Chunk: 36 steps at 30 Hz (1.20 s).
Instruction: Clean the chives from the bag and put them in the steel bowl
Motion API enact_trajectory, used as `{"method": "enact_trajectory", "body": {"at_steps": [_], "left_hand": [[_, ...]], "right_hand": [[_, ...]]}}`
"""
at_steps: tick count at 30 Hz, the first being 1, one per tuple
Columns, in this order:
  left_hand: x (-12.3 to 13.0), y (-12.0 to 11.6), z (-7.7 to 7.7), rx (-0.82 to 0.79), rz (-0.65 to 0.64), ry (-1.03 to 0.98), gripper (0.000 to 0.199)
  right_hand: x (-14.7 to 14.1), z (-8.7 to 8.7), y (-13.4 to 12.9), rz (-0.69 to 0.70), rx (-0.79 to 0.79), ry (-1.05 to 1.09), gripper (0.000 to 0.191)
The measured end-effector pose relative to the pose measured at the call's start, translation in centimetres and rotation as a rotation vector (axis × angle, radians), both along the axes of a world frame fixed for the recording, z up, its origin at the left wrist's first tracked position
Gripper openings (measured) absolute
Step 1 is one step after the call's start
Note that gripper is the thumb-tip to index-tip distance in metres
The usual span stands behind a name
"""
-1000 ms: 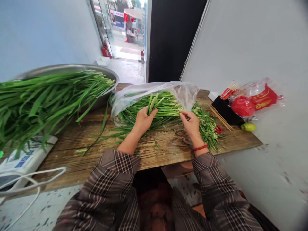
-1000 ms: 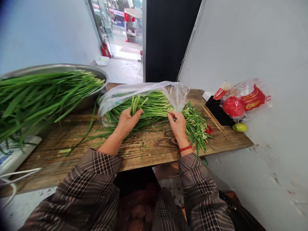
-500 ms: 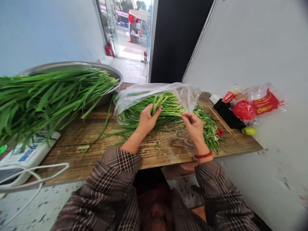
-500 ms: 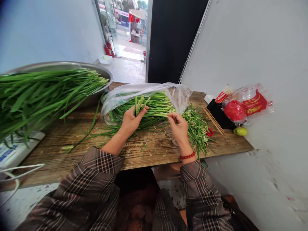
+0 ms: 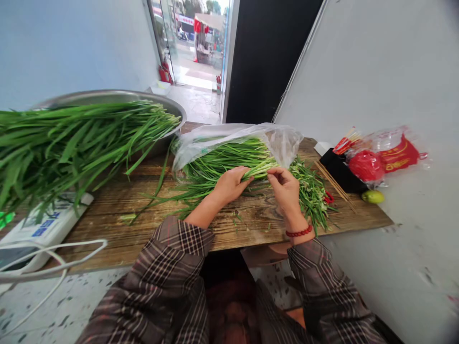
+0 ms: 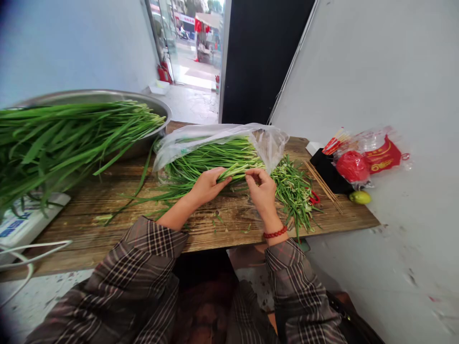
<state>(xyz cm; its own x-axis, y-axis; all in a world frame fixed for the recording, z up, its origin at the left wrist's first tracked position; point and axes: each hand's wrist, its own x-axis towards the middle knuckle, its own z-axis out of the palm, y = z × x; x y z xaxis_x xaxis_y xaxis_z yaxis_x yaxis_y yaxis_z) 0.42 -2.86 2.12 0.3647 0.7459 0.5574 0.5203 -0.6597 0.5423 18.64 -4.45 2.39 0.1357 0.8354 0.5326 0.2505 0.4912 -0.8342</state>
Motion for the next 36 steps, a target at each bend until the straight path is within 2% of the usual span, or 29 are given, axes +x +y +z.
{"method": "enact_trajectory", "body": {"at_steps": [4, 6, 11, 15, 19, 21, 26, 29, 36], "left_hand": [[-0.1, 0.0, 0.1, -0.036, 0.051, 0.001, 0.025], [-0.1, 0.1, 0.0, -0.048, 0.073, -0.013, 0.027], [-0.6, 0.3, 0.2, -0.052, 0.09, -0.089, 0.028], [-1.4, 0.5, 0.9, -0.09, 0.204, -0.27, 0.031], [-1.8, 0.6, 1.1, -0.105, 0.238, -0.407, 0.027], [-1.9, 0.6, 1.0, -0.108, 0.269, -0.43, 0.026], [-2.7, 0.8, 1.1, -0.009, 0.426, -0.467, 0.027], [-3.2, 0.9, 1.3, 0.056, 0.5, -0.463, 0.031], [-2.9, 0.9, 0.9, 0.087, 0.445, -0.376, 0.027]], "right_hand": [[0.3, -0.3, 0.7, -0.047, -0.075, 0.309, 0.012], [0.6, -0.1, 0.9, -0.069, -0.076, 0.347, 0.014], [0.8, 0.2, 0.3, 0.005, -0.08, 0.104, 0.023], [0.6, -0.3, -0.1, 0.006, -0.064, -0.018, 0.022], [0.1, -1.1, 0.4, 0.172, -0.011, -0.333, 0.02], [-0.2, -1.7, 1.3, 0.198, 0.021, -0.449, 0.021], [-0.4, -3.1, 4.3, 0.068, 0.059, -0.492, 0.025], [-0.5, -3.5, 5.3, 0.076, 0.065, -0.519, 0.022], [-1.8, -3.6, 4.5, -0.03, 0.078, -0.579, 0.009]]}}
